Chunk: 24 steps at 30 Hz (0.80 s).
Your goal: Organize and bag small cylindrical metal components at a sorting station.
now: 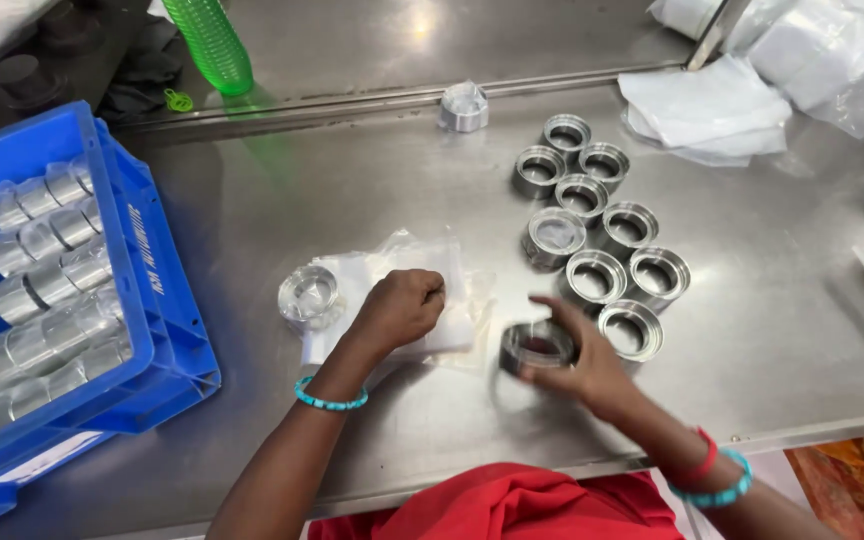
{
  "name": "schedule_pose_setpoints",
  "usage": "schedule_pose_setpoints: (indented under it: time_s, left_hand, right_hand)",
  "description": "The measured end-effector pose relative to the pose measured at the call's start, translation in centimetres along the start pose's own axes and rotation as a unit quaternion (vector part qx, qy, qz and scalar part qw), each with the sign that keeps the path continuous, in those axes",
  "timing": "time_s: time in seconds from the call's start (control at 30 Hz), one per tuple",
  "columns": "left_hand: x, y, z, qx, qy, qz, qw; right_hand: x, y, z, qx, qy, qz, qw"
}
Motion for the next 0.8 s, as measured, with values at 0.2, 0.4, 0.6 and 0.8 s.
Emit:
schedule_pose_setpoints:
  time_s: [0.2, 0.4, 0.6, 0.8]
  left_hand:
    - [-1.7, 2.8, 3.0, 0.168, 0.106, -0.027, 0.980]
    - [0.3, -3.4, 1.6, -0.008, -0.026, 0.407, 0.913]
    - [0.1, -2.1, 2.0, -0.011, 0.023, 0.174, 0.984]
    - [-0.2, -4.2, 3.3, -0.039, 0.047, 0.407, 0.911]
  right_hand:
    - [1.0, -6.7, -5.3, -0.072, -0.074, -0.493, 0.864]
    - [2.0, -1.5, -7.3, 0.064, -0.026, -0.420, 0.905]
    - [0.9, -5.8, -6.9, -0.039, -0.020, -0.421, 0.906]
    - [4.4, -5.8, -10.3, 0.066, -0.137, -0.321, 0.935]
Point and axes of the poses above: each hand's wrist, its own z-axis away from the middle knuckle, its own x-axis out of the palm, y = z × x, the point moved 8 cm from there along -z, towards the middle knuckle, and after that the axes turned 4 degrees about -y, right-handed, at the moved point
